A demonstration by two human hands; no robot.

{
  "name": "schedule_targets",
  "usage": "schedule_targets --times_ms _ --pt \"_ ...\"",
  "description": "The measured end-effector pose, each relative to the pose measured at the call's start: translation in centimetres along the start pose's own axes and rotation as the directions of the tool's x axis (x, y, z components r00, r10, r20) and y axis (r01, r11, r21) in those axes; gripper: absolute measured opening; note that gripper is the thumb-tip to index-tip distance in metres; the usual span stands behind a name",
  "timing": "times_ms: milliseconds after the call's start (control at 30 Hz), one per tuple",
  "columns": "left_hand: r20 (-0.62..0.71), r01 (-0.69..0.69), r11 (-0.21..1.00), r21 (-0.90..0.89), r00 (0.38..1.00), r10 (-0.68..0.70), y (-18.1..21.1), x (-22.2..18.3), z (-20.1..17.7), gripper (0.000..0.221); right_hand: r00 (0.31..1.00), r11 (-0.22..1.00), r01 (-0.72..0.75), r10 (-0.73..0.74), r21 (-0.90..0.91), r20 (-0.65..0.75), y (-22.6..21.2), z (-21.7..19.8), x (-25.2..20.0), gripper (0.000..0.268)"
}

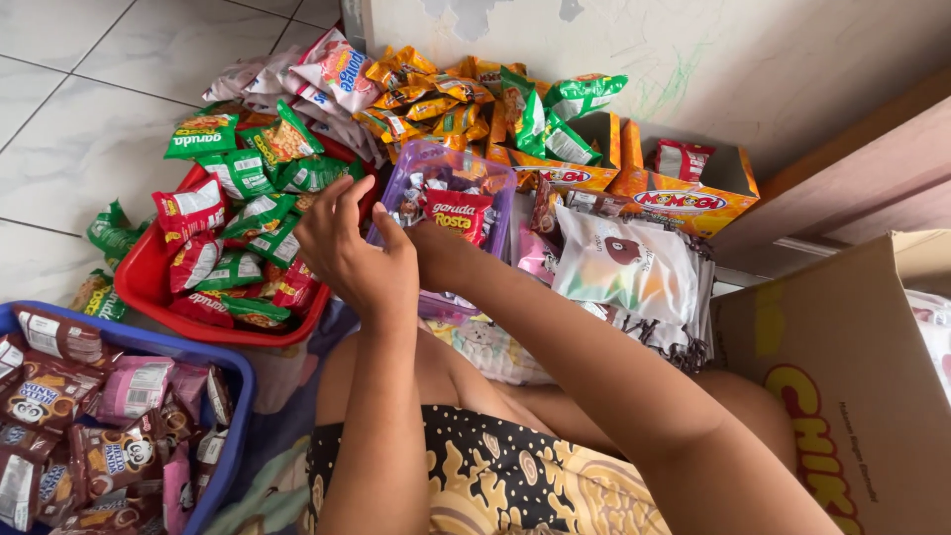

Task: Packing various snack packets into small white plastic bags.

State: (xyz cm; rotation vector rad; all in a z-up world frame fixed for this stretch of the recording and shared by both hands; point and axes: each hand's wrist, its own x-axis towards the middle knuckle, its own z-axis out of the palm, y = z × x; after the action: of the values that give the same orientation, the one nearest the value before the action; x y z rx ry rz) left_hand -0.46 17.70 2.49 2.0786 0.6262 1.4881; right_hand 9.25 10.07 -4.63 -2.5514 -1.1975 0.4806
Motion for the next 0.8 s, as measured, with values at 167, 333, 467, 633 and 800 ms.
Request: schedule_targets --times_ms 167,333,467,633,800 --pt "0.031 -0.026 1.0 -0.017 0.999 0.027 0.0 -0.5 0.3 0.037 0.991 0.998 -0.057 0.054 -0.023 -0.126 0.5 -3.8 -2.2 0.019" --pt "0.075 -0.078 0.994 -0.075 0.994 0.084 1.4 -1.1 0.3 0.035 0.952 0.993 -0.051 0.081 0.108 -0.295 0.4 -11.5 -13.3 0.009" --pt "0.148 -0.16 0.957 -0.241 0.969 0.199 5.0 -3.3 1.1 0.032 0.721 0.851 -0.164 0.448 0.499 -0.529 6.1 -13.2 -24.2 0.02" --pt "0.378 -0.286 0.907 -0.309 0.838 0.393 10.4 -7.2 1.1 0.03 0.328 0.618 -0.609 0.767 0.497 -0.552 12.6 -11.5 -33.2 0.019" --pt "0.548 -0.325 0.825 -0.462 0.627 0.554 11.2 -11.3 2.8 0.051 0.378 0.583 -0.69 0.795 0.429 -0.474 17.2 -6.6 -33.9 0.028"
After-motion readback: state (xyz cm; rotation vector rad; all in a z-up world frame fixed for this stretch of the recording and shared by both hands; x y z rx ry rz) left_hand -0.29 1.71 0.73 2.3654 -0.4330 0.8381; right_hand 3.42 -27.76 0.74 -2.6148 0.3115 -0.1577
